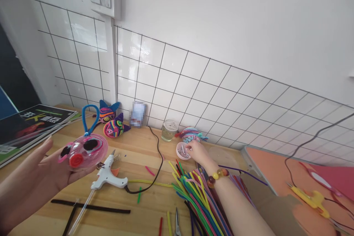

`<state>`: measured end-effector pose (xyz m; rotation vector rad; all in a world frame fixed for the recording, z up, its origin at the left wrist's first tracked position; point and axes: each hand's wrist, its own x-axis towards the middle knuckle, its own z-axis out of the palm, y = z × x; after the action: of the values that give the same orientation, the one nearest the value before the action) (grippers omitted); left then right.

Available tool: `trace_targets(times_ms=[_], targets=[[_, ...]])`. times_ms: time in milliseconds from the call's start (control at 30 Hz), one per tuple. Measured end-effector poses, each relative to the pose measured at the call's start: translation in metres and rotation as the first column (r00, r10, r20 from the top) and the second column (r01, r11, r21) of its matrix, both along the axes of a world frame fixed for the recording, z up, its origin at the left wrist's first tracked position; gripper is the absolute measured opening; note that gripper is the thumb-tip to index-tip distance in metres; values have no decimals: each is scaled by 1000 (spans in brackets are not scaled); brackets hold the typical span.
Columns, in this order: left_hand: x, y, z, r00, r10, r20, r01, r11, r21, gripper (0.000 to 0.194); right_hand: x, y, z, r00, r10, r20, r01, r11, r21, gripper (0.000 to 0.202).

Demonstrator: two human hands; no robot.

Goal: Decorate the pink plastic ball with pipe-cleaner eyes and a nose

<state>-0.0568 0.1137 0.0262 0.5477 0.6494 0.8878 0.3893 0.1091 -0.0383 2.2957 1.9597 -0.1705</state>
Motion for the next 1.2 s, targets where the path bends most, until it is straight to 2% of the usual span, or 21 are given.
trace_targets(times_ms=[167, 367, 633, 767, 967, 1200], targets=[[2, -1, 0, 1000, -18, 8, 19, 1000, -23, 72, -9, -3, -1, 998, 32, 59, -27, 996, -81, 29], [0, -1, -4, 998, -41, 41, 42, 999, -7, 65, -21, 6, 0, 991, 45, 126, -23, 985, -169, 30], [1, 1, -5, 999, -30, 19, 31, 999, -30, 68, -26, 12, -6, 988, 70, 141, -45, 983, -178, 33], [0, 0, -5, 1000, -12, 7, 13, 1000, -12, 70, -23, 12, -4, 993, 59, 107, -43, 989, -144, 30], [-1, 2, -6, 999, -32, 17, 32, 999, -4, 70, 1, 7, 8, 1000, 2, 14, -2, 999, -39, 29], [-2, 5, -10, 996, -84, 20, 84, 996, 5, 74, 12, 3, -6, 988, -7, -152, 3, 1000, -24, 28]])
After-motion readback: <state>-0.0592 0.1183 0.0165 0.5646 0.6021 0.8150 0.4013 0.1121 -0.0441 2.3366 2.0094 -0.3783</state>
